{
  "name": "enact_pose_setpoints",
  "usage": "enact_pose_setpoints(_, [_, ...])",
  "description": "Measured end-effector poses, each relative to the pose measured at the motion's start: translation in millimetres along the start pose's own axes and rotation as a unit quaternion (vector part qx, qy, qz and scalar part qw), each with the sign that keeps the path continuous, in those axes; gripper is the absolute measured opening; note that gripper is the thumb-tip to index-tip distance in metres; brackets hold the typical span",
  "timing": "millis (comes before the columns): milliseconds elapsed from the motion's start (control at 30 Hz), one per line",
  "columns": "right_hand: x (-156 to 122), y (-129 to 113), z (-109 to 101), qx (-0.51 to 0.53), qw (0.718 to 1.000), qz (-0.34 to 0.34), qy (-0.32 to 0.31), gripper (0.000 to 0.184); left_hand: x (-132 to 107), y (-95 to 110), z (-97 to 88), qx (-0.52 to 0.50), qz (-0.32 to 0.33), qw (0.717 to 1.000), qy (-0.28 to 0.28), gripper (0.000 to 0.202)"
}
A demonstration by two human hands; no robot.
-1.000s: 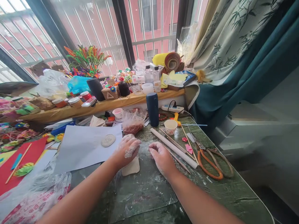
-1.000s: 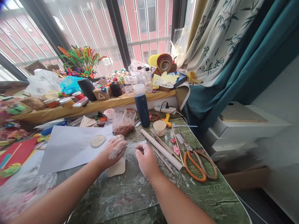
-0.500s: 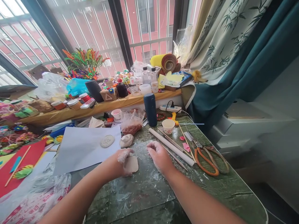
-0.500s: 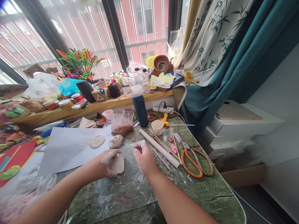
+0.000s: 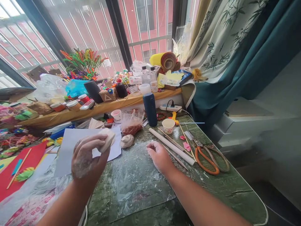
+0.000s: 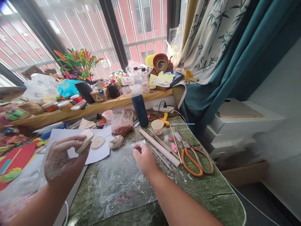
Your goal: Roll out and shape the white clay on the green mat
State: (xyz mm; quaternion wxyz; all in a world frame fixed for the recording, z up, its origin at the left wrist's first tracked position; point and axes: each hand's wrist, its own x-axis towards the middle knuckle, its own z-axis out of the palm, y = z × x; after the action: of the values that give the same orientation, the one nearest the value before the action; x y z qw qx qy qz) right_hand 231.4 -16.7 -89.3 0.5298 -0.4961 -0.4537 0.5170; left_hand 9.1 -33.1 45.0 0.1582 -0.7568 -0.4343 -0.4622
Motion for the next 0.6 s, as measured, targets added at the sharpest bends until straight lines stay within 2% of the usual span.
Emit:
enact_pose_setpoints(33, [0, 0, 0, 0.002, 1.000, 0.000, 0.003, 0.017, -8, 3, -2.6, 0.004, 0.027, 1.000, -0.014, 0.026])
enact_pose_setpoints(67, [0, 0, 0, 0.004, 1.000, 0.001, 0.006, 0.017, -19, 6, -4.3, -0.001, 0.048, 0.997, -0.066, 0.024])
enact_pose_setpoints(133, [0, 1, 0, 0.011, 1.000, 0.001, 0.016, 0.018, -46, 8, -5.9, -0.021, 0.068, 0.963, -0.258, 0.024])
enact_pose_setpoints(167, [1, 1, 0, 0.016, 1.000, 0.001, 0.021, 0.018, -57, 6, -6.1, -0.031, 0.079, 0.949, -0.304, 0.025])
enact_pose_setpoints(200, [1, 2, 1, 0.020, 0.999, 0.000, 0.025, 0.018, -66, 3, -6.1, -0.023, 0.062, 0.947, -0.315, 0.020])
enact_pose_setpoints(233, [1, 3, 1, 0.024, 0.999, 0.000, 0.029, 0.018, -70, 0, -5.5, -0.007, 0.032, 0.954, -0.296, 0.017])
enact_pose_setpoints(267, [2, 3, 1, 0.027, 0.999, -0.001, 0.031, 0.018, -69, -4, -4.3, 0.010, -0.011, 0.964, -0.267, 0.017])
enact_pose_setpoints(333, [2, 4, 1, 0.030, 0.999, -0.003, 0.035, 0.019, -55, -11, 1.7, 0.021, -0.056, 0.968, -0.245, 0.021])
enact_pose_setpoints(400, [3, 4, 1, 0.030, 0.999, -0.003, 0.035, 0.018, -34, -13, 13.0, 0.007, -0.051, 0.968, -0.245, 0.024])
enact_pose_setpoints(500, [3, 4, 1, 0.030, 0.999, -0.006, 0.034, 0.019, -6, -8, 40.2, -0.024, -0.026, 0.969, -0.243, 0.020])
enact_pose_setpoints(600, [2, 3, 1, 0.032, 0.999, -0.008, 0.031, 0.020, -2, -2, 75.9, -0.022, -0.029, 0.971, -0.237, 0.016])
